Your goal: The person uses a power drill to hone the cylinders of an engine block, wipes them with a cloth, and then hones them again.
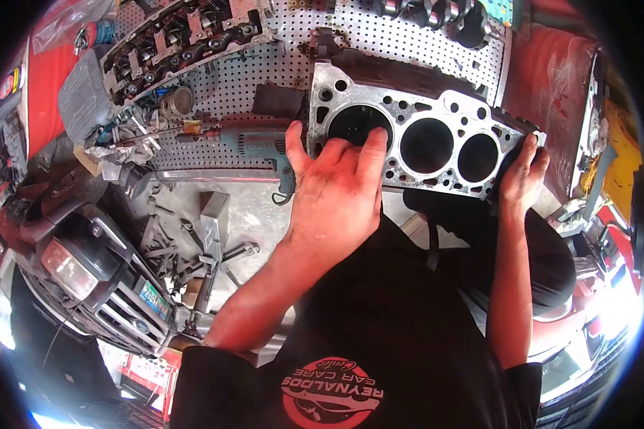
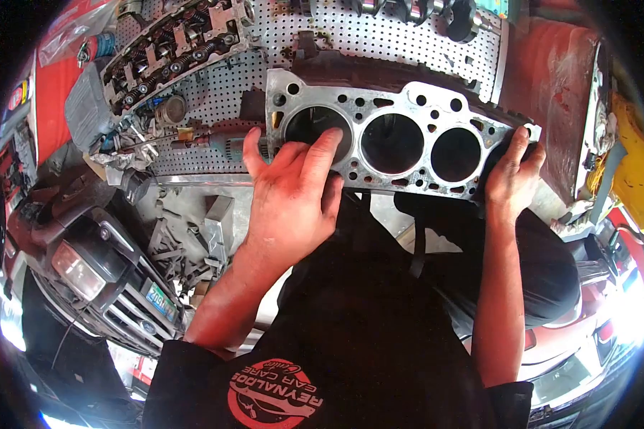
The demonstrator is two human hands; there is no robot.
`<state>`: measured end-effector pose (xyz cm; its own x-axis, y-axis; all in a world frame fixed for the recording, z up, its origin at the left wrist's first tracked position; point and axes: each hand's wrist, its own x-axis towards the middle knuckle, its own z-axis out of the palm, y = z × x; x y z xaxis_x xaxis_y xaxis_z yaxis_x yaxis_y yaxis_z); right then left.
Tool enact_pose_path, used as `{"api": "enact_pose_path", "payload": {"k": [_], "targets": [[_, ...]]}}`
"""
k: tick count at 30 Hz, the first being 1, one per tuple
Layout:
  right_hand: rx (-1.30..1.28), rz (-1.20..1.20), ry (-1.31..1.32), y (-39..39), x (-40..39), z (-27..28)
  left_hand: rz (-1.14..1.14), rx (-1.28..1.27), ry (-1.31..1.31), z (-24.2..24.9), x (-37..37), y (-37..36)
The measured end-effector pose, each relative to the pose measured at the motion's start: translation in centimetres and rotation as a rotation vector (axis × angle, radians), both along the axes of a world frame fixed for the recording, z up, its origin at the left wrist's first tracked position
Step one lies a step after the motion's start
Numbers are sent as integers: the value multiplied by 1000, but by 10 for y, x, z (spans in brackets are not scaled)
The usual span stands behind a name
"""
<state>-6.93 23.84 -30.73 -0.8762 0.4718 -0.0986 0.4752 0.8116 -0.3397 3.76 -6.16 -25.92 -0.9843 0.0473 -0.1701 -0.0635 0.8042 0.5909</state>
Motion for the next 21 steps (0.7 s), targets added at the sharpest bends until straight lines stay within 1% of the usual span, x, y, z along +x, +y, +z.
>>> {"api": "enact_pose_path", "payload": {"k": [5,9,10,12,14,15,16,19,20,21], "targets": [[-5,-23,-58,-3,-1,5,-11,-19,67,3,5,-3],[20,-34,-61,-4,-1,3,16,52,148,7,6,-4],[31,-41,-83,-11,-2,11,1,29,147,7,6,-3],[60,-24,-38,-15,0,11,-29,-19,144,5,5,1],[94,-35,-55,-14,-1,10,-48,-100,88,0,6,10],[89,-23,-18,-10,1,5,-54,-142,61,0,4,16],[86,-38,-51,-14,0,11,-44,-176,0,5,0,21],[64,-55,-92,-21,0,20,0,-119,-138,14,-13,35],[68,-57,-86,-20,0,18,-12,-108,-172,24,-18,33],[73,-59,-80,-19,0,16,158,137,-182,24,-19,28]]}}
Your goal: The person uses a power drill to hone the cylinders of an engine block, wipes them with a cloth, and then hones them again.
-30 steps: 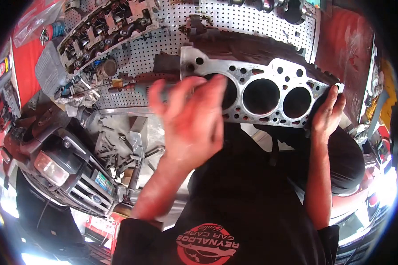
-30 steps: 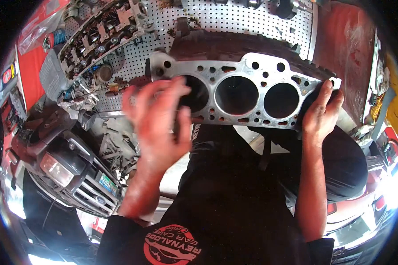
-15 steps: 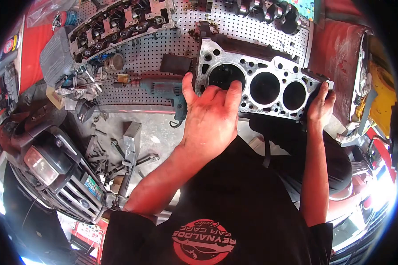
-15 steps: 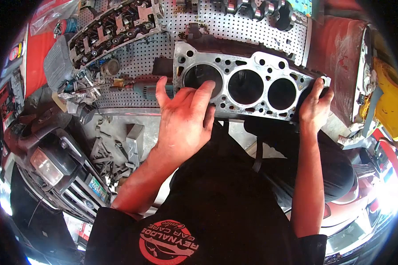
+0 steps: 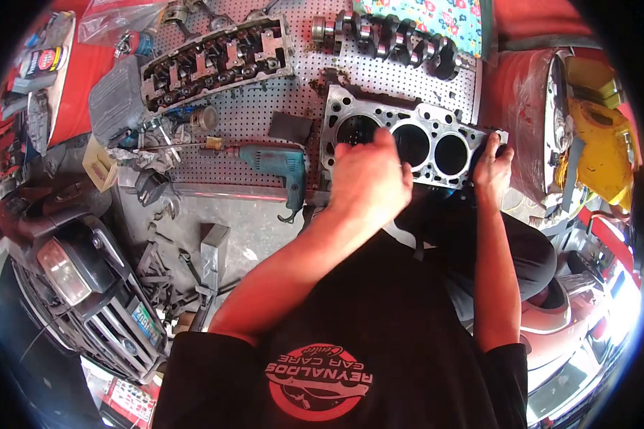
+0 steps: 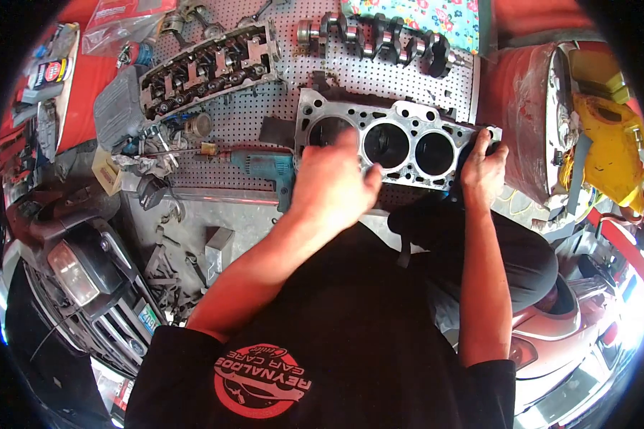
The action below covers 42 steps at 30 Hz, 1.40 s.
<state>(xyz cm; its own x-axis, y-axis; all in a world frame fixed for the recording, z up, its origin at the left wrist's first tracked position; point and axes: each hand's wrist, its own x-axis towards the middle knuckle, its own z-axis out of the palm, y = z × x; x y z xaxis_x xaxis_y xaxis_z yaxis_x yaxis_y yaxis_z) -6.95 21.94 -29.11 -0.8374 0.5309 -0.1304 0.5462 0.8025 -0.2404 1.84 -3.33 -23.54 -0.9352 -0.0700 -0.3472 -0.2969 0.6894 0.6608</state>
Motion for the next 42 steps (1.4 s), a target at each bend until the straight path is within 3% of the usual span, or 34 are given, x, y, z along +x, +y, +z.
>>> {"api": "enact_pose_path", "payload": {"k": [2,3,4,6,9,14,16,19,20,22,24,26,28,30,31,33,35,36,38,39,40,41,42], "targets": [[-5,4,5,2,0,-2,369,468,-10,2,-1,-18],[4,-5,2,1,0,-2,564,855,-267,11,-3,-27],[13,-13,-4,0,0,-1,670,1056,-459,14,-3,-35],[-11,0,-3,-4,2,5,663,1454,-592,-9,-5,-39],[-11,14,5,-1,1,4,693,1541,-551,-40,-17,-22],[-24,5,-34,-3,2,9,721,1749,-452,-21,-11,-10],[-32,16,-29,-3,2,9,673,1802,-418,-10,-7,-11],[-54,3,30,-3,1,6,650,1693,-356,20,5,-12],[-56,-4,59,-1,2,4,622,1550,-264,20,13,-13],[-34,122,377,20,6,-17,551,1260,-72,11,27,-21],[90,295,691,23,11,-26,698,1448,-84,-1,37,-34],[-108,506,701,-18,19,7,754,1317,-91,0,37,-46],[-836,471,432,-99,58,52,798,1193,-129,1,34,-55],[-980,697,385,-162,83,79,803,1153,4,-20,20,-53],[-1065,759,363,-180,85,87,765,1132,282,-48,6,-29],[-1283,651,299,-194,56,81,584,1129,482,-37,4,-20],[-1498,541,210,-212,20,74,297,973,585,35,5,-30],[-1530,485,127,-220,9,88,142,777,725,48,6,-24],[-1518,384,-54,-238,-15,129,220,701,470,72,20,-11],[-1485,444,-20,-242,-1,133,148,777,662,81,2,-34],[-1554,539,26,-245,22,125,416,820,580,53,-24,-34],[-1628,634,68,-249,45,117,342,1163,391,53,-38,-73],[-1720,608,147,-273,78,142,252,1494,190,58,-42,-104]]}}
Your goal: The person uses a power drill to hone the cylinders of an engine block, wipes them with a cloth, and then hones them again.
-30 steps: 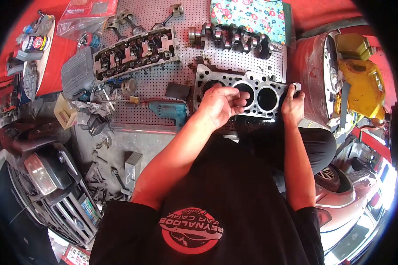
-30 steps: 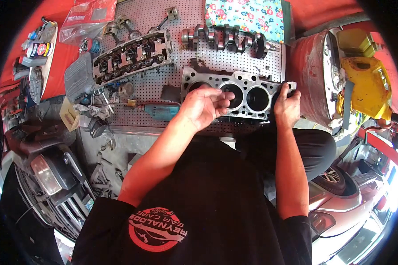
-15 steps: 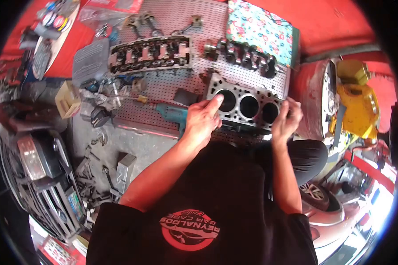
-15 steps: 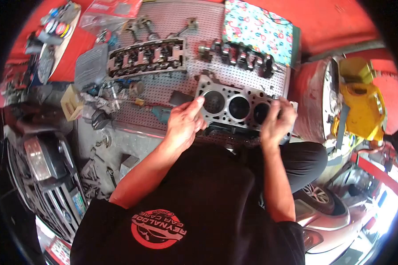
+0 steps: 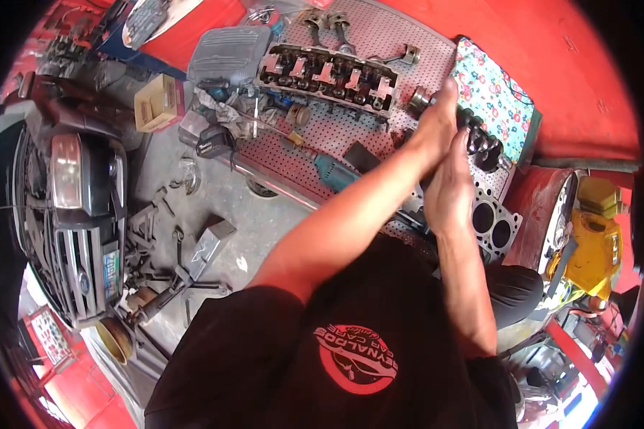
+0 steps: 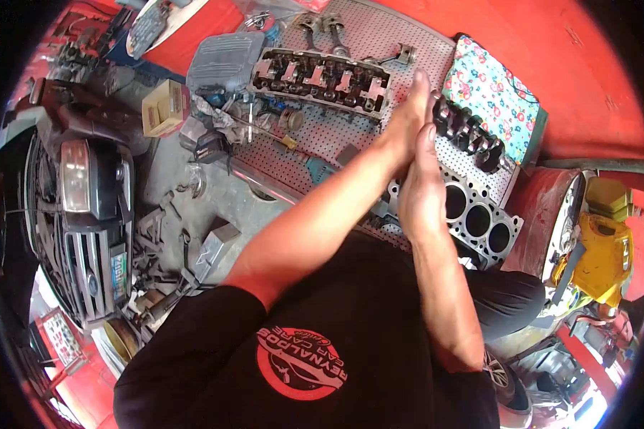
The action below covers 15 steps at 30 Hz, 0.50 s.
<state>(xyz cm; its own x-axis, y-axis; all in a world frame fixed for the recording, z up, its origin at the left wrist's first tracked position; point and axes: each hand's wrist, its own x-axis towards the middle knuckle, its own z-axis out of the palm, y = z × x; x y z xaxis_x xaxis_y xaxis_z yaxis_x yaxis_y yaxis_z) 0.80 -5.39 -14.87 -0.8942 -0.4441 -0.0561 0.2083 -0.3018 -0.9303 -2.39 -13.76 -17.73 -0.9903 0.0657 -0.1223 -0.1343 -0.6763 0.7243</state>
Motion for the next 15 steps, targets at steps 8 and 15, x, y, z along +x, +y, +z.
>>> {"api": "enact_pose_path", "payload": {"k": [8,15], "targets": [[232,-92,-208,20,-73,-32,327,-582,112,4,10,61],[85,344,-172,111,22,-35,818,-1175,-676,-158,57,-167]]}}
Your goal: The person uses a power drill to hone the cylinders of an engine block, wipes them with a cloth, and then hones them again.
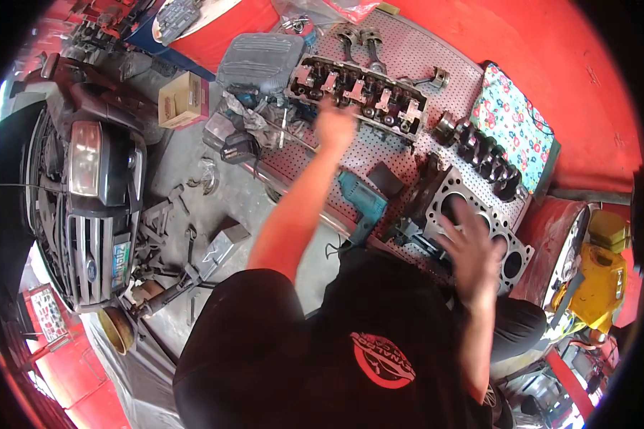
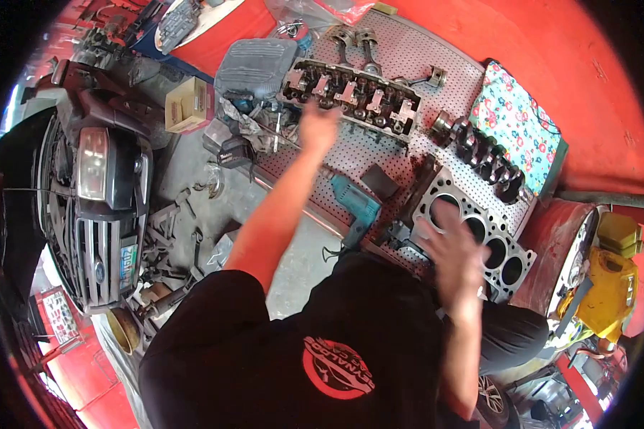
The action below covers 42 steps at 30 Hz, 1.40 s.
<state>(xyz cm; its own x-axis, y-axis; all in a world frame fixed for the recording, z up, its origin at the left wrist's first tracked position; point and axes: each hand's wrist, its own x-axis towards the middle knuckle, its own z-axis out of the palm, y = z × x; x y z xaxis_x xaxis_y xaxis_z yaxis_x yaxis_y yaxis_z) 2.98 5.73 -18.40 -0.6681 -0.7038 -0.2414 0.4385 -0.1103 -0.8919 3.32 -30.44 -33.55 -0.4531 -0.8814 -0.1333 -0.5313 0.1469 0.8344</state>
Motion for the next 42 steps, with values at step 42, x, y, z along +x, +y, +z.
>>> {"api": "enact_pose_path", "payload": {"k": [42], "targets": [[-56,-350,390,-135,39,-64,-1137,-84,213,137,99,116]]}}
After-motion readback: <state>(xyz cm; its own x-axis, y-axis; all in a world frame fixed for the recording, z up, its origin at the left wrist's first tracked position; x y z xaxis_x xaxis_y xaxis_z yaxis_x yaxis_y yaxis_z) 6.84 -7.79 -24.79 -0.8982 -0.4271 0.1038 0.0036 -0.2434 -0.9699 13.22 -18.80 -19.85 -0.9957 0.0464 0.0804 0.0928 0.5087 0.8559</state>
